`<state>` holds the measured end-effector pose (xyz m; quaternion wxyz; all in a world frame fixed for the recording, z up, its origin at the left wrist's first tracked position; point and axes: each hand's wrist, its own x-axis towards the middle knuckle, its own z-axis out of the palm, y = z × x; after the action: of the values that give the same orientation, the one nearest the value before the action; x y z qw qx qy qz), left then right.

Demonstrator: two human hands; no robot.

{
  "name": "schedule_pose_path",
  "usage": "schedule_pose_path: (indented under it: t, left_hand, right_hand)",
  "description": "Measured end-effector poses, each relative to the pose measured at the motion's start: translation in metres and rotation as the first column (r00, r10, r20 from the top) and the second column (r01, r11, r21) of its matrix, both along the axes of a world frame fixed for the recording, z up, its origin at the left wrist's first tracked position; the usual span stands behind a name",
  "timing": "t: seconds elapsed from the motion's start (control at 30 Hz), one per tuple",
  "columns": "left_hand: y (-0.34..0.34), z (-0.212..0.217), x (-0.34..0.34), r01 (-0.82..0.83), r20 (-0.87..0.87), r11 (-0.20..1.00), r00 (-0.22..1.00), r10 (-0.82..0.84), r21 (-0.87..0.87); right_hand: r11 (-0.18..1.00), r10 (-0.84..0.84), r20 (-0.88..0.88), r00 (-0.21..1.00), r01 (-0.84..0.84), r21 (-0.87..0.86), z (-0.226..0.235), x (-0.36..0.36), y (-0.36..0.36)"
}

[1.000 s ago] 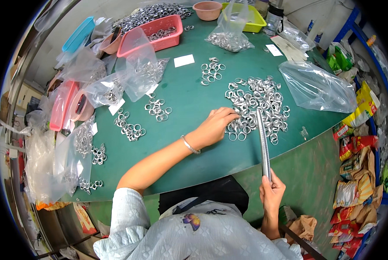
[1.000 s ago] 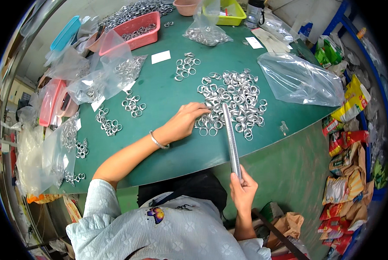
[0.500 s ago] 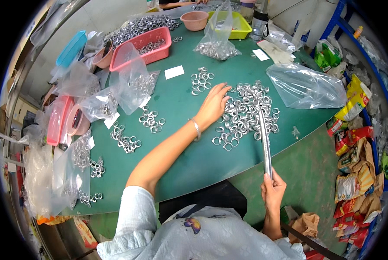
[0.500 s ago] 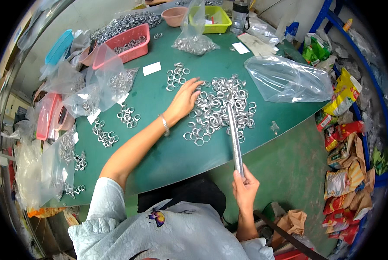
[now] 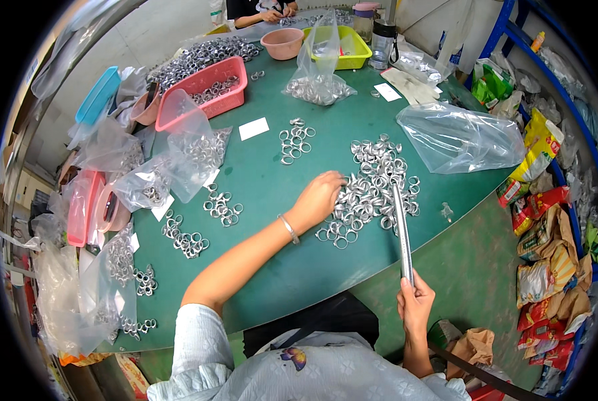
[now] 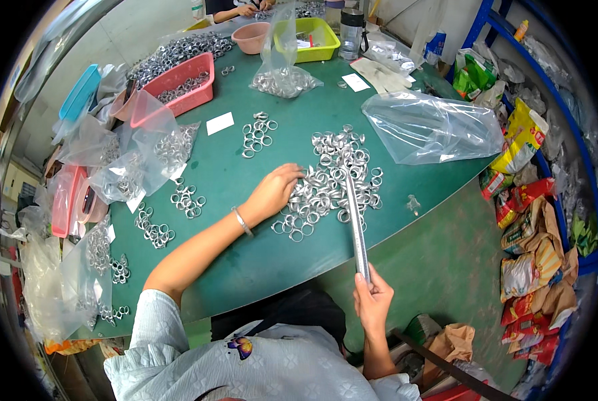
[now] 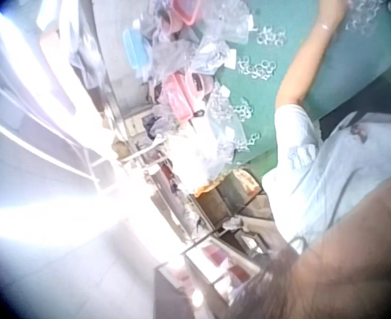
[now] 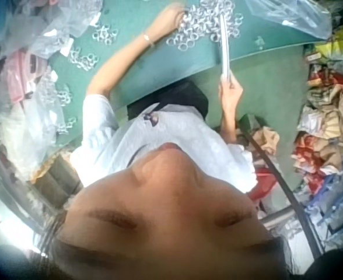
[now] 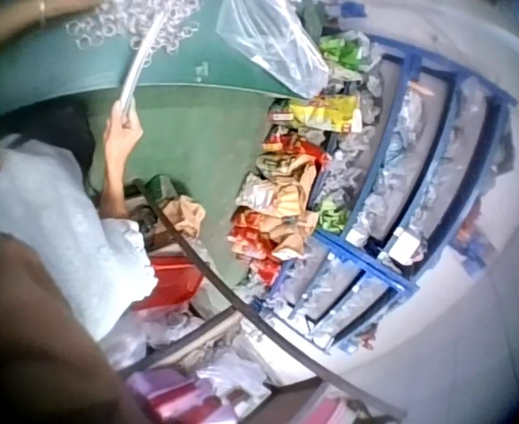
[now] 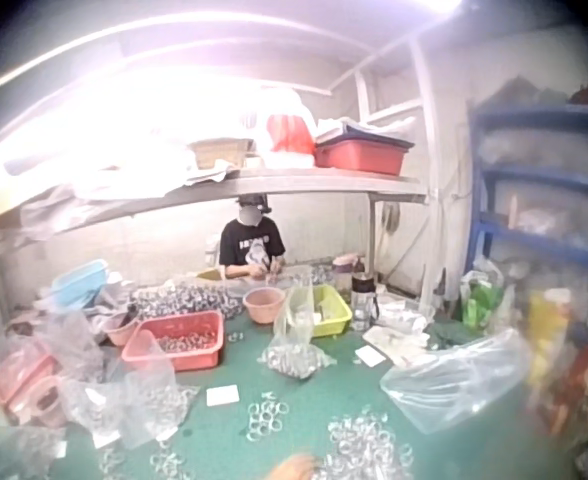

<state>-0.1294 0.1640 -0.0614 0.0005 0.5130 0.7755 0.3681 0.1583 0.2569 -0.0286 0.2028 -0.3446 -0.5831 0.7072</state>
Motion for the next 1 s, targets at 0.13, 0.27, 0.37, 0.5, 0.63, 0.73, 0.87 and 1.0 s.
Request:
schedule_pose_path:
  t: [0.13,0.27,0.37,0.5,0.63,0.73,0.87,1.0]
  left_hand:
    - [0.006,0.016,0.002,-0.04,0.036,0.999,0.999,0.04,0.02]
    - [0.048,0.024,-0.025,-0.156,-0.017,0.971,0.987,0.162,0.18]
    - [0.074,0.015,-0.046,-0.251,0.001,0.957,0.967,0.254,0.147]
    - [0.085,0.006,-0.055,-0.286,0.165,0.95,0.95,0.265,0.123]
    - [0.062,0.017,-0.044,-0.281,0.45,0.942,0.876,0.173,0.184]
    - [0.03,0.041,-0.024,-0.134,0.821,0.964,0.559,-0.117,0.228]
    - [-0.025,0.07,0.014,-0.264,0.915,0.928,0.375,-0.152,0.262]
    - [-0.057,0.084,0.047,-0.382,0.85,0.885,0.526,-0.03,0.268]
  right_hand:
    - [1.0,-0.016,-0.016,1.0,0.016,-0.004,-0.003,-0.003,0.001]
    - [0.999,-0.037,-0.013,0.999,0.037,0.012,-0.003,-0.006,0.001]
    - [0.999,-0.042,-0.015,0.999,0.042,0.024,0.002,-0.006,0.001]
    - [0.997,-0.08,0.018,0.997,0.08,0.022,0.005,-0.002,0.002]
    - [0.998,-0.061,0.001,0.998,0.061,0.022,0.004,-0.002,0.003]
    - [1.0,-0.016,-0.01,1.0,0.016,0.0,0.004,-0.002,0.001]
    - [0.988,0.148,-0.05,0.988,-0.149,-0.033,0.008,-0.006,-0.006]
    - [0.949,0.306,0.001,0.952,-0.305,0.083,0.006,-0.004,-0.015]
